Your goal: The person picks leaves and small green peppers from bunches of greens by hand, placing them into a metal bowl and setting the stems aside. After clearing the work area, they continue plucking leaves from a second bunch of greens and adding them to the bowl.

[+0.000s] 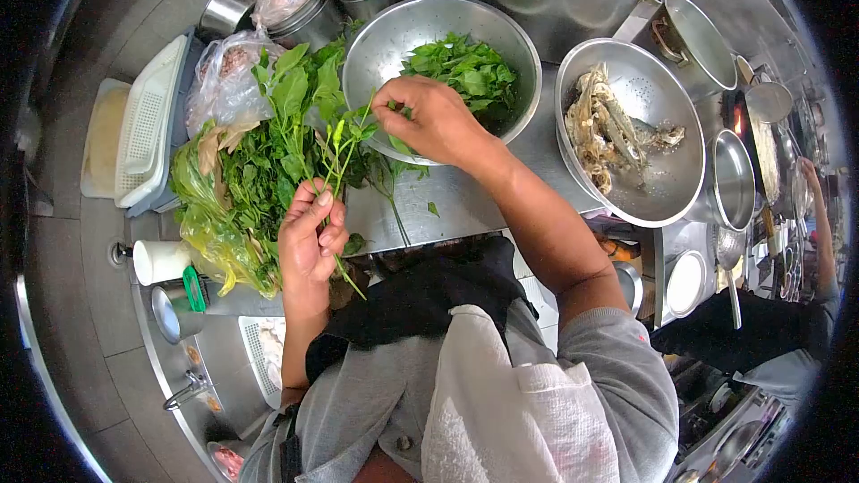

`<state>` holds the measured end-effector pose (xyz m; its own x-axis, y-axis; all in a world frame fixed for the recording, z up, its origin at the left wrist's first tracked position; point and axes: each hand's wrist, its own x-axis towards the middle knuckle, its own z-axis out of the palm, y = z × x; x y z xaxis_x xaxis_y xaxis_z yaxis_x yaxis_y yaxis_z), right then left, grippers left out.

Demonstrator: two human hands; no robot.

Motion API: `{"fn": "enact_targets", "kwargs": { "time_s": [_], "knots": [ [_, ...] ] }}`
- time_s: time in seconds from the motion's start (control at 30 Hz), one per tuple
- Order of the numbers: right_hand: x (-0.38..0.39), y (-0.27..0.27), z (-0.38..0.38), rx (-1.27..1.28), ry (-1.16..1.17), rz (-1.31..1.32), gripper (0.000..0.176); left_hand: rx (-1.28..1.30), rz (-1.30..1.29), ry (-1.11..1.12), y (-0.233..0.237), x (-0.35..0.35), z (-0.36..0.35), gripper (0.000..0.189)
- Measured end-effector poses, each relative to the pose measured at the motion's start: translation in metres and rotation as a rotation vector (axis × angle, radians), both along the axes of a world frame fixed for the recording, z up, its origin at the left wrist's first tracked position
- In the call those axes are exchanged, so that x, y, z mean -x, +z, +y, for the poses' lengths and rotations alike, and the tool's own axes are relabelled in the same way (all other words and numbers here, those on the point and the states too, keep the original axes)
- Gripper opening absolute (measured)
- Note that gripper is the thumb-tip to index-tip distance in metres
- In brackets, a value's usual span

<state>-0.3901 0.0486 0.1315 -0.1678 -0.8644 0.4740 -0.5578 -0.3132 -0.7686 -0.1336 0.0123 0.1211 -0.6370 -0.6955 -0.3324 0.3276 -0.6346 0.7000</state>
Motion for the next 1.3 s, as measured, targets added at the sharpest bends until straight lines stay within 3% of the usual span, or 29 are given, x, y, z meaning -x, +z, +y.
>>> {"fn": "enact_targets", "kwargs": {
  "time_s": [0.2,0.3,0.47,0.57,0.67,0.77,0.8,0.9,1.0,1.13,1.23,1.27,1.3],
  "knots": [
    [0.023,0.009,0.006,-0.068,-0.251,0.032,0.013,-0.030,0.025,-0.009,-0.001,-0.002,-0.003,0.008],
    [0.030,0.008,0.006,0.150,-0.290,0.235,0.017,-0.044,0.031,-0.010,-0.002,-0.002,-0.005,0.008],
    [0.016,0.010,0.004,0.260,-0.107,0.333,0.023,-0.049,0.050,-0.060,-0.002,0.001,-0.005,0.008],
    [0.019,-0.001,0.003,0.104,-0.032,0.288,0.023,-0.045,0.048,-0.067,0.001,0.003,-0.007,0.008],
    [0.027,-0.017,-0.001,0.021,-0.094,0.047,0.023,-0.042,0.034,-0.062,0.000,0.001,-0.006,0.008],
    [0.050,-0.014,-0.003,-0.099,-0.352,-0.029,0.022,-0.043,0.026,-0.057,-0.001,0.000,-0.007,0.008],
    [0.050,-0.012,-0.004,0.077,-0.440,0.262,0.025,-0.047,0.036,-0.058,-0.002,-0.001,-0.007,0.008],
    [0.039,-0.012,0.001,0.159,-0.310,0.227,0.021,-0.057,0.062,-0.066,-0.005,-0.001,-0.010,0.008],
    [0.010,-0.015,0.003,0.101,-0.087,0.046,0.018,-0.071,0.076,-0.080,-0.003,0.001,-0.009,0.008],
    [0.005,-0.018,-0.002,0.056,-0.002,-0.283,0.007,-0.059,0.086,-0.087,-0.003,0.001,-0.008,0.008],
    [0.020,-0.023,-0.003,0.083,-0.159,-0.175,0.005,0.014,0.005,-0.064,0.001,0.003,-0.002,0.010],
    [0.028,-0.032,-0.005,0.102,-0.176,-0.405,0.011,0.031,0.019,-0.053,0.001,0.003,-0.001,0.011],
    [0.045,-0.033,-0.004,-0.017,-0.341,-0.185,0.017,0.069,0.012,-0.041,0.001,0.003,0.001,0.011]
  ]
}}
